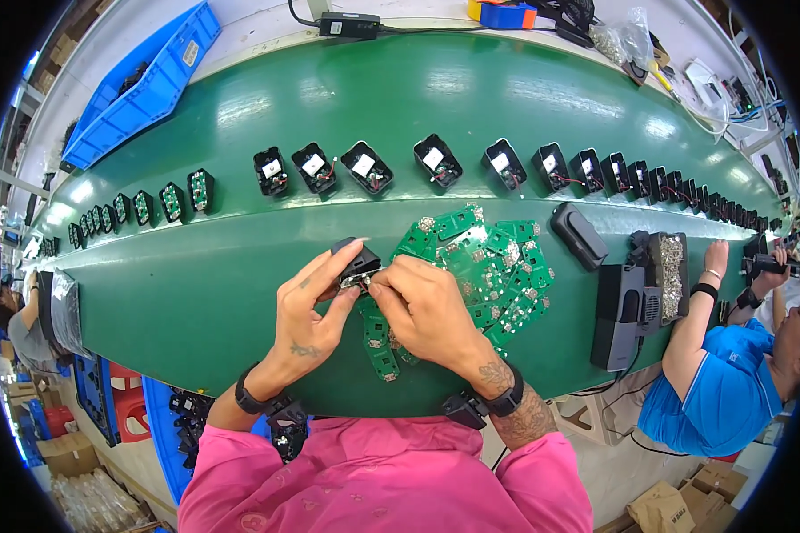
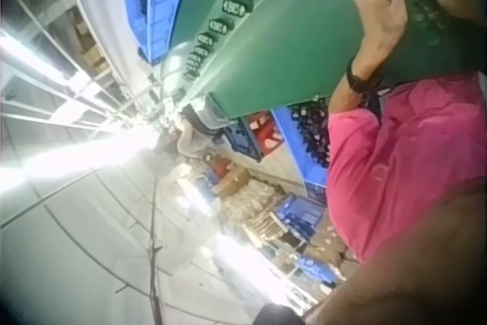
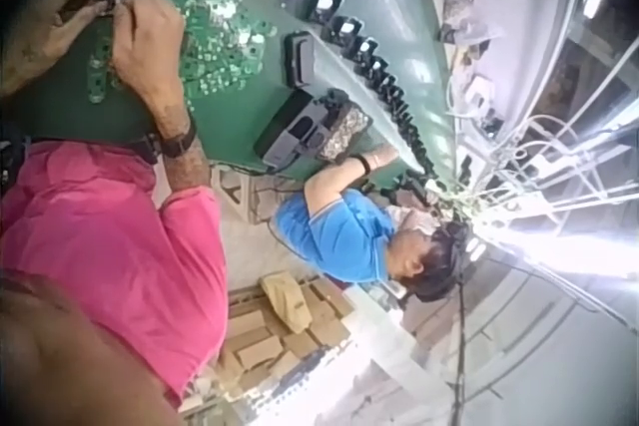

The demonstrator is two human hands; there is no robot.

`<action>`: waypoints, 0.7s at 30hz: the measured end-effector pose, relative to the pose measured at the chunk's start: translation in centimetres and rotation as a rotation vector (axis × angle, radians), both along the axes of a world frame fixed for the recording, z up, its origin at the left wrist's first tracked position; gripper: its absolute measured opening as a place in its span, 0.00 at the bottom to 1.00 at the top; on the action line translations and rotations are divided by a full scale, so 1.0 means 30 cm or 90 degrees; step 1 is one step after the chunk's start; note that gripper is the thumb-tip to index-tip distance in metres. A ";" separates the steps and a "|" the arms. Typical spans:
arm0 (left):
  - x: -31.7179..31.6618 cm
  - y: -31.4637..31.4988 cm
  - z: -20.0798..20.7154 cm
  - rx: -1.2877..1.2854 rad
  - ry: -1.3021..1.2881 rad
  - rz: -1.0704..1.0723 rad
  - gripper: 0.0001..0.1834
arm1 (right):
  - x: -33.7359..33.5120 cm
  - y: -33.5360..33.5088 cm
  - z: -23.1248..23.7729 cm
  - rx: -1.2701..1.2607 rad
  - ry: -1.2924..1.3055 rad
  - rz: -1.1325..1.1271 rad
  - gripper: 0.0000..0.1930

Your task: The person assembles electronic devices by picking up a black housing and a circuit board, fitting the board into the housing, and placing the unit on the conveyor belt.

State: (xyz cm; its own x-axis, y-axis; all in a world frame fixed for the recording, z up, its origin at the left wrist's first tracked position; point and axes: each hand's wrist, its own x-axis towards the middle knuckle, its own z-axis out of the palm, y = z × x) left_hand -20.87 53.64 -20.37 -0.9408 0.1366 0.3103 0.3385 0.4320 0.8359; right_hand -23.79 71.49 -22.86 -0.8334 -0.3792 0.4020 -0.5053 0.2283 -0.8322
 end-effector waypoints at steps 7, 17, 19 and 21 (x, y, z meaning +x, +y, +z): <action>0.012 0.020 -0.029 -0.107 0.095 0.038 0.28 | 0.015 -0.023 -0.025 -0.002 0.037 -0.054 0.02; -0.006 0.016 -0.013 0.284 -0.193 -0.033 0.29 | 0.022 -0.013 -0.022 -0.123 -0.180 -0.114 0.06; -0.013 0.006 -0.032 0.274 -0.166 -0.068 0.31 | 0.025 -0.007 -0.021 -0.163 -0.198 -0.129 0.06; -0.017 -0.003 -0.044 0.190 -0.187 -0.039 0.32 | 0.029 0.002 -0.015 -0.246 -0.253 -0.129 0.06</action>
State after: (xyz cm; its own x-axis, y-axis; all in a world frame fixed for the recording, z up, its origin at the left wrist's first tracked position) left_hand -21.38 53.54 -21.70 -0.9880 0.1405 0.0648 0.0850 0.1424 0.9862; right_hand -22.92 71.55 -23.30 -0.9890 -0.0842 0.1212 -0.1154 -0.0703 -0.9908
